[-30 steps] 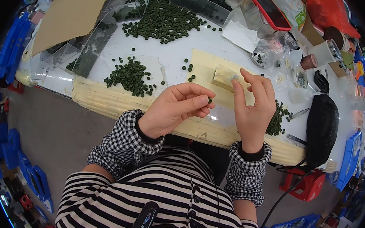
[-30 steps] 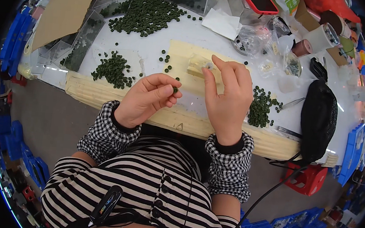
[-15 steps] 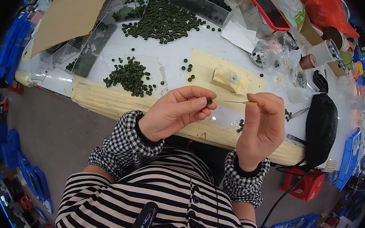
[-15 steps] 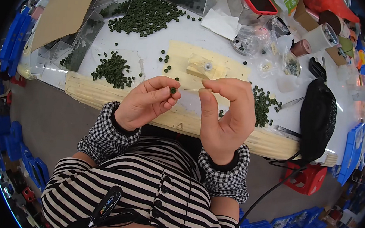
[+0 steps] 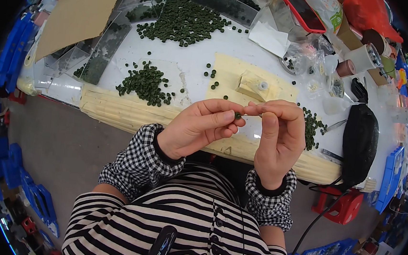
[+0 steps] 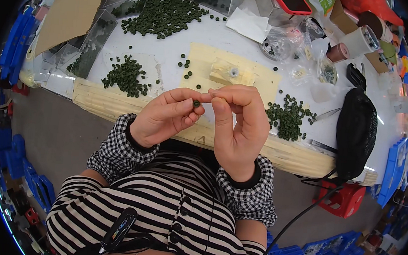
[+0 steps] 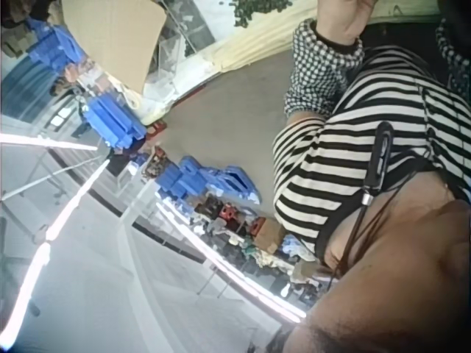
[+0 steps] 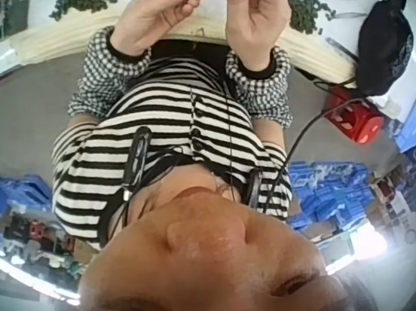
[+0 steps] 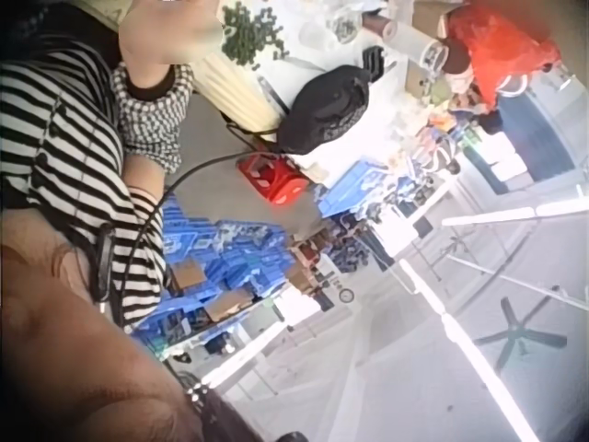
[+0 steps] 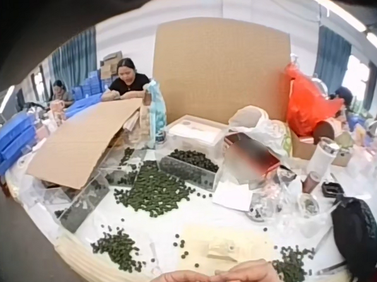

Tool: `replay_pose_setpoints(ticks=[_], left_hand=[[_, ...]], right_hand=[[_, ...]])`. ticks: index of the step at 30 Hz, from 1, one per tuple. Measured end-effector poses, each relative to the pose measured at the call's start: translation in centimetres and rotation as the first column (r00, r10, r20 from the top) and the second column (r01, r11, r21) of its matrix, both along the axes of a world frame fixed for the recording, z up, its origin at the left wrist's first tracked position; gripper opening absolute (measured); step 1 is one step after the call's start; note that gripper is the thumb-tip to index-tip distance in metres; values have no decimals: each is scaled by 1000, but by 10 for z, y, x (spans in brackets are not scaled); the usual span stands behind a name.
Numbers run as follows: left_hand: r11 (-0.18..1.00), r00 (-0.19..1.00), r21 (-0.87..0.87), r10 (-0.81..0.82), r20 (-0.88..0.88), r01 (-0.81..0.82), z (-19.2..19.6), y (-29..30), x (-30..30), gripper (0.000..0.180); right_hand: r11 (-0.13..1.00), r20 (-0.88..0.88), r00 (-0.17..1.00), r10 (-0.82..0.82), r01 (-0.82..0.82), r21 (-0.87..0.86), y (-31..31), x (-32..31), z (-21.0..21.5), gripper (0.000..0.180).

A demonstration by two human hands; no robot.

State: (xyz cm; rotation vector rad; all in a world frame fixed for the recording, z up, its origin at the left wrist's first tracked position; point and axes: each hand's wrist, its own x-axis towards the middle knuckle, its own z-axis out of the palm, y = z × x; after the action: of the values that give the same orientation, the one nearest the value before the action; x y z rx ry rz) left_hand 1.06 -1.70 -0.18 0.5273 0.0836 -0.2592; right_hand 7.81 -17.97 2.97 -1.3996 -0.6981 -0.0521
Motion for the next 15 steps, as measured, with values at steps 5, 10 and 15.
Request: replay_pose_setpoints(ticks=[5, 10, 15], left_hand=[[1000, 1000, 6, 6, -8, -6, 1, -1, 0, 26], [1000, 1000, -23, -10, 3, 11, -1, 1, 0, 26], [999, 1000, 29, 17, -21, -17, 3, -1, 0, 26]], right_hand=[[1000, 22, 1000, -8, 8, -7, 1, 0, 1, 8], [999, 44, 999, -13, 14, -29, 1, 0, -1, 8], [1000, 2, 1000, -16, 16, 3, 1, 0, 1, 8]])
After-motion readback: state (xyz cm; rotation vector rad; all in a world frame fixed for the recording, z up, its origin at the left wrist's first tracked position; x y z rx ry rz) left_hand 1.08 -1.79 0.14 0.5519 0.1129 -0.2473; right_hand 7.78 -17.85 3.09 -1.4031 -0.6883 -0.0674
